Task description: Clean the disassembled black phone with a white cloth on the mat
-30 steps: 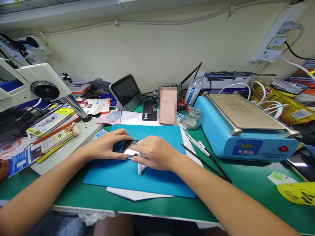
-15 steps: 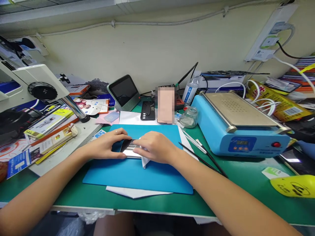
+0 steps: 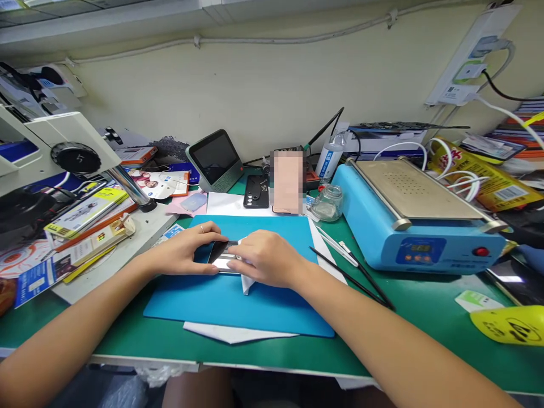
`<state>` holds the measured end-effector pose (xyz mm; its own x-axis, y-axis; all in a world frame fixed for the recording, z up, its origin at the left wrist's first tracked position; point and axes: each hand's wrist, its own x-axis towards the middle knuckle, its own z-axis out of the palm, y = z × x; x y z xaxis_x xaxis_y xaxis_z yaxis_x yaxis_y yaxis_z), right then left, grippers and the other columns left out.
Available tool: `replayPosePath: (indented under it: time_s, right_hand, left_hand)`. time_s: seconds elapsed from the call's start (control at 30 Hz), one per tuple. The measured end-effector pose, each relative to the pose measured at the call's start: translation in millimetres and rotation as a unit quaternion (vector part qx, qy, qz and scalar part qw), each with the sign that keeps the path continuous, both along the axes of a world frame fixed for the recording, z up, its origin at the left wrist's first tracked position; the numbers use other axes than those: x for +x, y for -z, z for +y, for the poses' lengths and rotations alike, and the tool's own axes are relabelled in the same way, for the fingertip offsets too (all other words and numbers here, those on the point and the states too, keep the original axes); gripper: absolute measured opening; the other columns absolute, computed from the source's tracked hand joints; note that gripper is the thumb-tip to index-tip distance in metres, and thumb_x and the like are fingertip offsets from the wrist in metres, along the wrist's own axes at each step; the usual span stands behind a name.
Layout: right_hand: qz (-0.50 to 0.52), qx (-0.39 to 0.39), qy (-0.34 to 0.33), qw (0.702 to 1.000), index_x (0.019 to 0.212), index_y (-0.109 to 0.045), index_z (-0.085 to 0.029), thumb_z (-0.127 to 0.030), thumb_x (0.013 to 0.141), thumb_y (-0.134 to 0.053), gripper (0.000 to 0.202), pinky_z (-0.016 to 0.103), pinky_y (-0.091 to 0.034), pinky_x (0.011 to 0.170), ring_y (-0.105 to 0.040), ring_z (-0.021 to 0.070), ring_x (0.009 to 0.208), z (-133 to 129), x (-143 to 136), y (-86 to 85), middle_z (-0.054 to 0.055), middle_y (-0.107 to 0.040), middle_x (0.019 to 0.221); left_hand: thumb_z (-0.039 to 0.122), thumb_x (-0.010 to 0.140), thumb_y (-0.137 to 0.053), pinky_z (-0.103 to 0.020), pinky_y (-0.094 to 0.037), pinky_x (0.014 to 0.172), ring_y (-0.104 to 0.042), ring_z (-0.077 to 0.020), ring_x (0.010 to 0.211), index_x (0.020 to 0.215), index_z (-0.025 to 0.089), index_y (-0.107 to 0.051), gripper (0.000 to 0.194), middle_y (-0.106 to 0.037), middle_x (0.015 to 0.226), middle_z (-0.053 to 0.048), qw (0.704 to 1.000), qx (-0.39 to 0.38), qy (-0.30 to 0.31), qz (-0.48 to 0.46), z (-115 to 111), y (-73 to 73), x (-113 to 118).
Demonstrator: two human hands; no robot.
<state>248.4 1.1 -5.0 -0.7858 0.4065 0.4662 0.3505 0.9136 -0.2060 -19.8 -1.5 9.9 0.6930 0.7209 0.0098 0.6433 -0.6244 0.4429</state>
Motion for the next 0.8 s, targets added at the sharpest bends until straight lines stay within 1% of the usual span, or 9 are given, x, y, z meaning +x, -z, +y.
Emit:
replayPosePath:
  time_s: [0.07,0.13,0.23,0.33,0.4,0.57,0.63,0.73,0.8]
  right_hand:
    - [-0.007,0.0,-0.006,1.0,0.111,-0.073,-0.015,-0.037,0.103,-0.053,0.03,0.033,-0.048,0.078,-0.069,0.0205,0.083,0.6,0.1,-0.4,0.008,-0.075,0.088]
    - [-0.007,-0.001,0.008,1.0,0.112,-0.073,-0.016,-0.037,0.103,-0.053,0.03,0.032,-0.048,0.077,-0.069,0.0204,0.084,1.9,1.3,-1.1,0.008,-0.075,0.088]
    - [0.003,0.001,0.03,1.0,0.106,-0.075,-0.016,-0.036,0.103,-0.052,0.03,0.032,-0.047,0.075,-0.069,0.0201,0.08,2.2,1.9,-2.1,0.008,-0.075,0.085]
    - [-0.003,0.008,0.006,1.0,0.101,-0.075,-0.016,-0.036,0.104,-0.051,0.031,0.032,-0.046,0.074,-0.068,0.0199,0.077,0.0,-0.8,-2.3,0.007,-0.074,0.081]
    - [-0.005,0.009,-0.007,1.0,0.103,-0.074,-0.016,-0.037,0.104,-0.051,0.031,0.031,-0.045,0.073,-0.067,0.0197,0.077,-0.3,-1.6,-2.2,0.007,-0.074,0.08]
    - [0.009,0.009,0.034,0.999,0.099,-0.076,-0.016,-0.037,0.104,-0.05,0.033,0.031,-0.046,0.073,-0.068,0.0195,0.076,3.6,3.6,-2.4,0.007,-0.075,0.08]
    - [0.003,0.013,0.028,1.0,0.098,-0.076,-0.017,-0.037,0.105,-0.049,0.034,0.031,-0.045,0.073,-0.068,0.0194,0.076,3.2,3.9,-2.4,0.007,-0.074,0.079]
    - [-0.011,0.016,0.002,1.0,0.101,-0.075,-0.017,-0.038,0.105,-0.049,0.033,0.031,-0.044,0.072,-0.067,0.0188,0.076,1.8,2.3,-3.2,0.007,-0.074,0.08]
    - [-0.006,0.014,0.003,1.0,0.099,-0.075,-0.017,-0.036,0.105,-0.049,0.033,0.031,-0.044,0.072,-0.066,0.0182,0.075,1.9,2.2,-4.5,0.006,-0.073,0.079]
  left_hand:
    - [0.056,0.085,-0.07,-0.036,-0.049,0.097,-0.059,-0.0249,0.109,0.132,0.023,-0.059,0.059,-0.057,0.122,-0.008,1.0,0.001,0.0,-0.001,0.0,-0.1,0.0]
    - [0.057,0.085,-0.069,-0.036,-0.049,0.097,-0.059,-0.0252,0.11,0.133,0.023,-0.058,0.06,-0.057,0.123,-0.008,1.0,0.002,-0.003,-0.001,-0.1,0.0,-0.3]
    - [0.058,0.084,-0.07,-0.036,-0.049,0.096,-0.06,-0.0253,0.109,0.134,0.024,-0.058,0.062,-0.057,0.123,-0.008,1.0,-0.001,-0.007,0.0,-0.3,0.3,-0.5]
    - [0.056,0.084,-0.07,-0.037,-0.049,0.097,-0.06,-0.0249,0.109,0.133,0.023,-0.059,0.06,-0.056,0.123,-0.008,1.0,-0.006,-0.005,-0.001,-0.4,0.2,-0.3]
    - [0.055,0.084,-0.071,-0.037,-0.049,0.098,-0.06,-0.0248,0.11,0.132,0.022,-0.059,0.06,-0.056,0.123,-0.008,1.0,-0.006,-0.004,-0.002,-0.5,-0.3,0.0]
    - [0.058,0.083,-0.07,-0.036,-0.05,0.095,-0.06,-0.0253,0.108,0.134,0.024,-0.058,0.062,-0.056,0.121,-0.007,1.0,-0.004,-0.013,0.005,-0.9,-2.2,0.6]
    - [0.058,0.083,-0.07,-0.037,-0.05,0.095,-0.06,-0.0254,0.107,0.134,0.024,-0.058,0.063,-0.057,0.121,-0.007,1.0,-0.006,-0.01,0.004,-0.9,-2.0,0.4]
    - [0.057,0.083,-0.07,-0.037,-0.049,0.097,-0.06,-0.0254,0.109,0.133,0.024,-0.058,0.061,-0.056,0.123,-0.008,1.0,-0.006,-0.005,-0.003,-0.6,-0.6,-0.3]
    - [0.057,0.084,-0.07,-0.037,-0.049,0.097,-0.06,-0.0255,0.109,0.134,0.024,-0.058,0.061,-0.056,0.123,-0.008,1.0,-0.004,-0.006,-0.003,-0.4,0.0,-0.5]
